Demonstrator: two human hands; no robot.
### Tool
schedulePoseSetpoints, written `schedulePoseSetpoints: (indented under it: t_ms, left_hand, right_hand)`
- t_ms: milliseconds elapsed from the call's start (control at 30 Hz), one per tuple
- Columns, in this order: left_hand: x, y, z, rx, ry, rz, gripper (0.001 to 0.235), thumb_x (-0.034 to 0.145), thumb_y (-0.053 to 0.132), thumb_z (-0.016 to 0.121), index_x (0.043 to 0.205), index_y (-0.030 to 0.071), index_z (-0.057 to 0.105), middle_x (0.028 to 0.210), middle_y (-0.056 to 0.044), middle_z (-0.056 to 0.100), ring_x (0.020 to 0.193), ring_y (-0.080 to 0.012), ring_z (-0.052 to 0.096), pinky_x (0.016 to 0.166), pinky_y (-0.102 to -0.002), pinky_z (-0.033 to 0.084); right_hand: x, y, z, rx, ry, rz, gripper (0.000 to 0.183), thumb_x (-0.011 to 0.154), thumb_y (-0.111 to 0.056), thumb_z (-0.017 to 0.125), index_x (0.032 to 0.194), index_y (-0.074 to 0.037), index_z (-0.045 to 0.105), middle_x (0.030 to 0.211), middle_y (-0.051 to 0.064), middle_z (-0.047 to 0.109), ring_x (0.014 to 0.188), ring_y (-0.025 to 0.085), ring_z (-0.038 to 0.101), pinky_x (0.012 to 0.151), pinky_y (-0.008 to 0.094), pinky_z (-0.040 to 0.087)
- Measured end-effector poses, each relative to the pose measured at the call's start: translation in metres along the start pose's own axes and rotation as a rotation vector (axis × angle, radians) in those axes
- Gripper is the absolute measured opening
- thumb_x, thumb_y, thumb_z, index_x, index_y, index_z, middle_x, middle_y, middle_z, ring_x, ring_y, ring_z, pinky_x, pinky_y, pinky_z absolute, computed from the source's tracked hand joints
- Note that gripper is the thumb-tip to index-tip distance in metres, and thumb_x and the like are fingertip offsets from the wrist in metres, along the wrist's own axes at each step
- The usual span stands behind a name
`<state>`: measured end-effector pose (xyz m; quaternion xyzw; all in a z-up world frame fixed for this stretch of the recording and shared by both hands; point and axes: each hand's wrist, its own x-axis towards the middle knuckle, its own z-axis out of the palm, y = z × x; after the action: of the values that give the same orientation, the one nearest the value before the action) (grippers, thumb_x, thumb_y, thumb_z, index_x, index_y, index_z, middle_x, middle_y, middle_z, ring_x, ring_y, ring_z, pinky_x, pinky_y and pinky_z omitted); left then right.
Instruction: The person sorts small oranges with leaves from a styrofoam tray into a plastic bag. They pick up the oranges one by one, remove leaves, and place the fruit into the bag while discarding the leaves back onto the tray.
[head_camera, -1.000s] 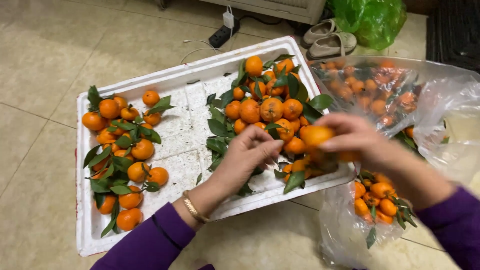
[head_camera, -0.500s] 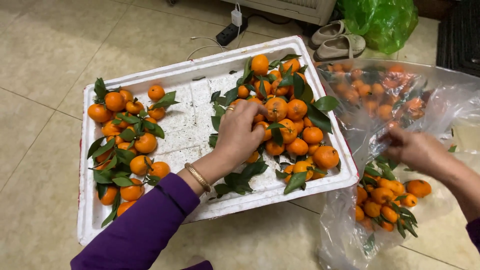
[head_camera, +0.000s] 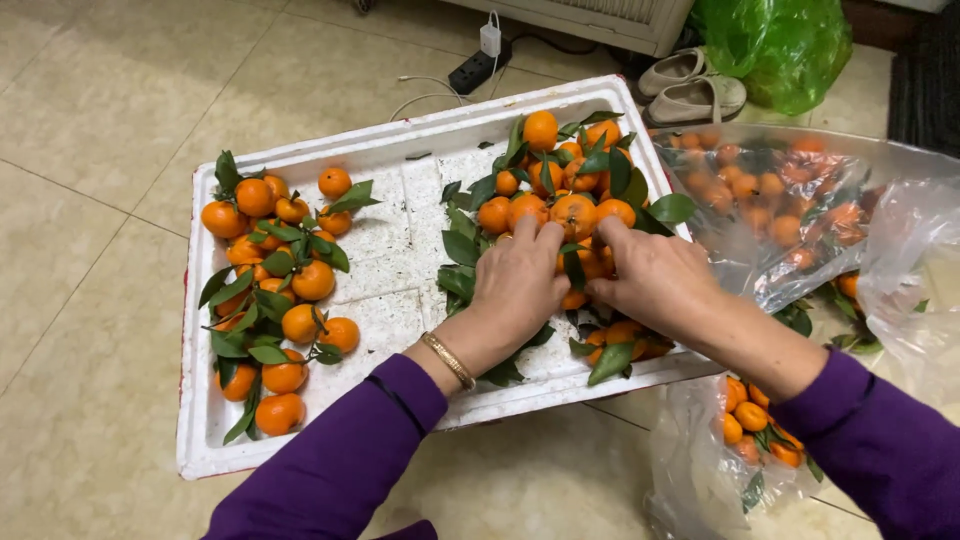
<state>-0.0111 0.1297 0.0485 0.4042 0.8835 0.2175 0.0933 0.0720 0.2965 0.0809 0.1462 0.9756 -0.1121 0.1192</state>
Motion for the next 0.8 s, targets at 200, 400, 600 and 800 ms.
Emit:
schedulePoseSetpoints:
  t_ms: [200, 400, 600, 800]
  left_hand:
    - [0.001, -0.002, -0.015, -0.273, 0.024, -0.117, 0.038, 0.079, 0.022, 0.068, 0.112, 0.008, 0.057, 0.117, -0.01, 0.047, 0.09, -0.0472, 0.067, 0.077, -0.051, 0.056]
    - [0.009, -0.035, -0.006, -1.402, 0.012, -0.33, 0.045, 0.087, 0.03, 0.06, 0.127, 0.01, 0.065, 0.119, -0.02, 0.057, 0.082, -0.0361, 0.075, 0.068, -0.034, 0.066]
    - [0.005, -0.039, -0.006, -1.771, -0.075, -0.412, 0.048, 0.095, 0.035, 0.052, 0.128, 0.003, 0.066, 0.109, -0.022, 0.061, 0.076, -0.0334, 0.074, 0.058, -0.033, 0.063]
    - [0.0, -0.047, -0.007, -1.924, -0.141, -0.371, 0.043, 0.105, 0.031, 0.052, 0.137, 0.003, 0.059, 0.116, -0.021, 0.052, 0.084, -0.0347, 0.073, 0.055, -0.027, 0.049]
  right_hand:
    - [-0.011, -0.016, -0.025, 0.283, -0.043, 0.107, 0.055, 0.074, -0.036, 0.071, 0.126, -0.024, 0.06, 0.107, 0.008, 0.077, 0.111, 0.041, 0.07, 0.091, 0.054, 0.052]
    - [0.001, 0.015, -0.002, 1.536, -0.174, 0.02, 0.043, 0.075, 0.0, 0.069, 0.118, -0.003, 0.066, 0.07, 0.013, 0.059, 0.044, 0.027, 0.061, 0.033, 0.027, 0.028]
    - [0.011, 0.017, 0.024, 1.93, -0.394, -0.085, 0.052, 0.079, -0.014, 0.057, 0.13, -0.003, 0.059, 0.09, 0.017, 0.071, 0.047, 0.02, 0.059, 0.033, 0.021, 0.031]
    - [0.022, 0.015, 0.035, 2.033, -0.478, -0.06, 0.047, 0.099, -0.034, 0.053, 0.132, -0.001, 0.059, 0.109, 0.027, 0.069, 0.05, 0.018, 0.057, 0.033, 0.019, 0.032]
